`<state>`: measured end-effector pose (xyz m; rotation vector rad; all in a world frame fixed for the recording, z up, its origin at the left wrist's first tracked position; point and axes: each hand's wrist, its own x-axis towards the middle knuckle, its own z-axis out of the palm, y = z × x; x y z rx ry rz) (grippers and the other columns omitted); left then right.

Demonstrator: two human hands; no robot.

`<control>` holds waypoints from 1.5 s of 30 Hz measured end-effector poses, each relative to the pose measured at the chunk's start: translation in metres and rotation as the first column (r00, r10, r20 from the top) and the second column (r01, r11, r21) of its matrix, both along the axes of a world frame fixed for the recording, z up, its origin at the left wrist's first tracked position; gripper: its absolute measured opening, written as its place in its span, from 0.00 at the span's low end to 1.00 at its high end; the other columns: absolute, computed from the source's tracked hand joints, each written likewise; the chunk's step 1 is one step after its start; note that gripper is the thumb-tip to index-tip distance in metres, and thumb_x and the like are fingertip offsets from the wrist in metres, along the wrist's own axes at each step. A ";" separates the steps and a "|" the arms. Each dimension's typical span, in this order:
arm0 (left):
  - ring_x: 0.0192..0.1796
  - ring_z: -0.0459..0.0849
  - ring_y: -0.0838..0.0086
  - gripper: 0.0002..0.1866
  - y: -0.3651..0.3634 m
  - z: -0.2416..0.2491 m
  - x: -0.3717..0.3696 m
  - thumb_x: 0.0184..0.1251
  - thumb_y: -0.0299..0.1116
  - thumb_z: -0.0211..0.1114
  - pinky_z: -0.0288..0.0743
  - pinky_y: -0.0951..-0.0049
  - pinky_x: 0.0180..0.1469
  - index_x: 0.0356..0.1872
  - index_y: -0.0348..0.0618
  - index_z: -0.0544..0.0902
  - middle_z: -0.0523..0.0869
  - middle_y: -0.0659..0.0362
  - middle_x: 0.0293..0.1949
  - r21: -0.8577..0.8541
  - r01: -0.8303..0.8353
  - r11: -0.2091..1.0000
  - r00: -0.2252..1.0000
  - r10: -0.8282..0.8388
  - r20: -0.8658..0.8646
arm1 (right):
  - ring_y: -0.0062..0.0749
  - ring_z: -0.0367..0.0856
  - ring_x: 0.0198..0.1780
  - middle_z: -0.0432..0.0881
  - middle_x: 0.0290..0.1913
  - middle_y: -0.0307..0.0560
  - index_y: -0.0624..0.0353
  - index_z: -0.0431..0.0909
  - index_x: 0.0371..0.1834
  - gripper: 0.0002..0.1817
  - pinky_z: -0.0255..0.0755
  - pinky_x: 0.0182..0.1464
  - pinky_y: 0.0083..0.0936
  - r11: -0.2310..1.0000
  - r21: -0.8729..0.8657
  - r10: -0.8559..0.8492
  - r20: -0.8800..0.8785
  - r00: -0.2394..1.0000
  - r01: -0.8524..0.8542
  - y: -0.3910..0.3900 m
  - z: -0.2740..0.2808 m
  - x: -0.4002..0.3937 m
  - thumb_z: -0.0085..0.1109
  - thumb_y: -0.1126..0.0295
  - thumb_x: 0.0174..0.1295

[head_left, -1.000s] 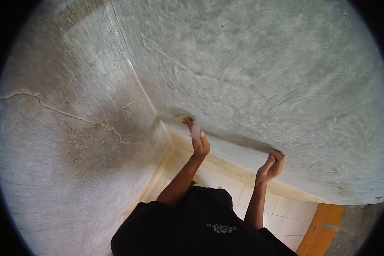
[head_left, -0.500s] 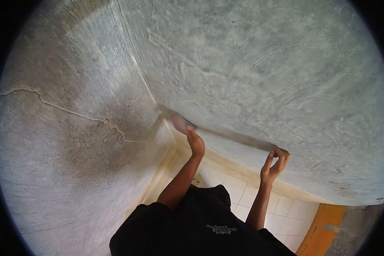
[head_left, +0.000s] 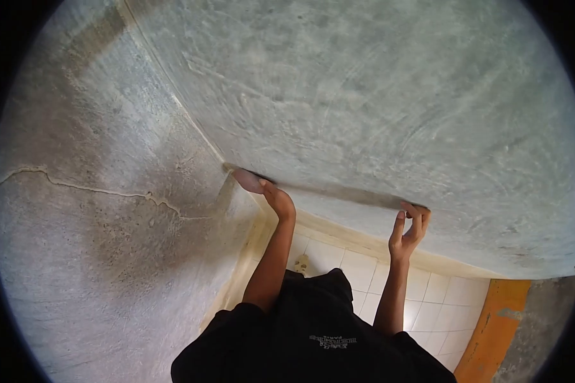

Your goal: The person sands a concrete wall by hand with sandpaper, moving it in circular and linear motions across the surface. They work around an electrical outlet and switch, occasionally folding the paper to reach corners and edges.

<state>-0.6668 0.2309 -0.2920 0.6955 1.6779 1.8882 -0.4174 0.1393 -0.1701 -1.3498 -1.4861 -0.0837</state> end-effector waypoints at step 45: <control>0.71 0.67 0.54 0.38 0.025 0.014 -0.041 0.82 0.54 0.40 0.57 0.66 0.73 0.69 0.19 0.62 0.68 0.39 0.70 0.116 -0.021 0.993 0.961 -0.012 0.278 | 0.38 0.78 0.38 0.80 0.36 0.47 0.62 0.82 0.36 0.09 0.72 0.42 0.30 0.993 0.093 0.063 0.033 0.997 -0.066 0.002 -0.004 0.014 0.54 0.84 0.58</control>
